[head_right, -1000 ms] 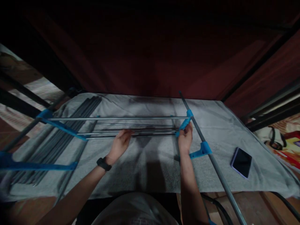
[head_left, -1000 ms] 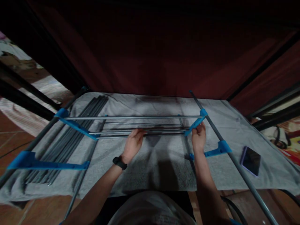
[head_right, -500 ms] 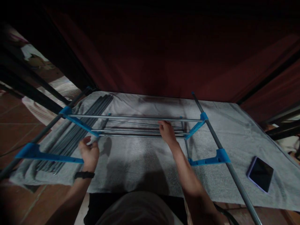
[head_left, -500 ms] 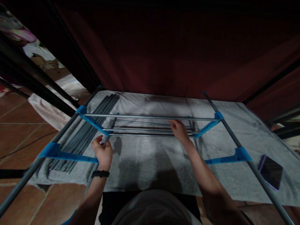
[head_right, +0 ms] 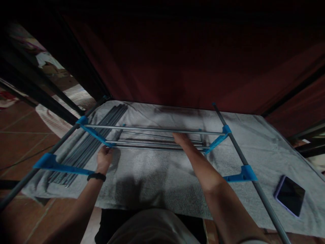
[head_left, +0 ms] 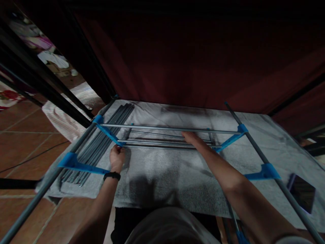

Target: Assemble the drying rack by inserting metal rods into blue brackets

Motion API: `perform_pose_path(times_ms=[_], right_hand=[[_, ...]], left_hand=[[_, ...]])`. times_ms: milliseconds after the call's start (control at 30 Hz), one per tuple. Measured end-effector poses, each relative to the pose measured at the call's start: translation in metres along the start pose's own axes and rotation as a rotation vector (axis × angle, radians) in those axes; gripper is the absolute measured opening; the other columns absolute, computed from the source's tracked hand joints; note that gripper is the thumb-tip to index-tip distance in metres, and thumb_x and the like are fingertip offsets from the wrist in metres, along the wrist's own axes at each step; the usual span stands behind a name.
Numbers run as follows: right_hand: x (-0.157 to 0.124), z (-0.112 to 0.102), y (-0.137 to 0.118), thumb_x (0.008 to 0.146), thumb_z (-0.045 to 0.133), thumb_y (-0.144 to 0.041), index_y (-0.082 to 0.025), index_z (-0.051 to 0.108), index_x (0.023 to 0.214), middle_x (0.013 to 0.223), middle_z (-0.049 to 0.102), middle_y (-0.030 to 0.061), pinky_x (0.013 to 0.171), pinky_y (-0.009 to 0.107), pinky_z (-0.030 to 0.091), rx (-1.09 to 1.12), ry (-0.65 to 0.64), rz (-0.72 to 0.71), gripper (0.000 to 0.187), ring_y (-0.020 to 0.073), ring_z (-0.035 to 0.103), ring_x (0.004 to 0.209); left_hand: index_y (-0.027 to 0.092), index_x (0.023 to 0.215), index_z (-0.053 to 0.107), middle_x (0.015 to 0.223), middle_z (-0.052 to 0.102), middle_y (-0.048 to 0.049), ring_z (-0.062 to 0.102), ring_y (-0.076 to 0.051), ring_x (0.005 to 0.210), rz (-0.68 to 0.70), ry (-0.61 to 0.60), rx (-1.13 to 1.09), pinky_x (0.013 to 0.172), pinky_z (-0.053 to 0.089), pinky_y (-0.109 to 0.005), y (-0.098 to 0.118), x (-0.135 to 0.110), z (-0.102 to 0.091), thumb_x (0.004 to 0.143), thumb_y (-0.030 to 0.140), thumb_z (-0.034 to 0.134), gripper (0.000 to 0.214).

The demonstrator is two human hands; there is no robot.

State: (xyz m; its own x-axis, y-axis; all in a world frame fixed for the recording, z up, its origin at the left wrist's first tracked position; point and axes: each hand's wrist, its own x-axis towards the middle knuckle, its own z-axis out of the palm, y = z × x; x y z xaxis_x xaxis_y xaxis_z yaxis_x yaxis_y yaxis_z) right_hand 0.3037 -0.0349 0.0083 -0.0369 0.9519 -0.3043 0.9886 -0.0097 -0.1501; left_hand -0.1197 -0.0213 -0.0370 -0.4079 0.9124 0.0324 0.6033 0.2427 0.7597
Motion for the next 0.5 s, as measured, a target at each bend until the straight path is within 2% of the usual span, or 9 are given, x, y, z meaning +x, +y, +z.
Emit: perform_pose_path(times_ms=[100, 233, 333, 500], right_hand=[[-0.001, -0.001, -0.003, 0.086, 0.052, -0.007, -0.017, 0.065, 0.126, 0.13, 0.068, 0.015, 0.097, 0.031, 0.048, -0.012, 0.008, -0.034, 0.043, 0.0233, 0.065, 0.119], [-0.006, -0.006, -0.005, 0.087, 0.048, -0.005, -0.016, 0.06, 0.133, 0.135, 0.065, 0.0139, 0.102, 0.031, 0.046, -0.012, 0.038, -0.057, 0.049, 0.0222, 0.062, 0.122], [-0.014, -0.017, -0.008, 0.093, 0.04, -0.007, -0.019, 0.058, 0.134, 0.134, 0.064, 0.0108, 0.101, 0.031, 0.046, 0.01, 0.129, -0.053, 0.046, 0.021, 0.062, 0.118], [-0.036, -0.035, -0.024, 0.096, 0.032, -0.006, -0.017, 0.063, 0.121, 0.13, 0.061, 0.0131, 0.106, 0.035, 0.04, -0.096, 0.339, -0.074, 0.041, 0.0226, 0.057, 0.117]], left_hand=[[0.02, 0.077, 0.053, 0.069, 0.052, -0.0023, 0.057, -0.022, 0.077, 0.016, 0.015, 0.058, 0.071, 0.043, -0.033, 0.001, 0.004, 0.002, 0.077, 0.025, 0.055, 0.006], [0.022, 0.069, 0.046, 0.068, 0.046, -0.0011, 0.054, -0.022, 0.084, 0.045, 0.039, 0.069, 0.078, 0.042, -0.033, 0.0, 0.005, 0.005, 0.082, 0.031, 0.054, 0.018], [0.023, 0.068, 0.044, 0.067, 0.042, -0.0002, 0.052, -0.022, 0.087, 0.058, 0.044, 0.062, 0.084, 0.043, -0.033, -0.002, 0.003, 0.007, 0.085, 0.032, 0.053, 0.021], [0.023, 0.069, 0.044, 0.069, 0.039, 0.0007, 0.051, -0.022, 0.089, 0.064, 0.058, 0.05, 0.09, 0.043, -0.035, -0.002, -0.001, 0.008, 0.086, 0.033, 0.053, 0.021]])
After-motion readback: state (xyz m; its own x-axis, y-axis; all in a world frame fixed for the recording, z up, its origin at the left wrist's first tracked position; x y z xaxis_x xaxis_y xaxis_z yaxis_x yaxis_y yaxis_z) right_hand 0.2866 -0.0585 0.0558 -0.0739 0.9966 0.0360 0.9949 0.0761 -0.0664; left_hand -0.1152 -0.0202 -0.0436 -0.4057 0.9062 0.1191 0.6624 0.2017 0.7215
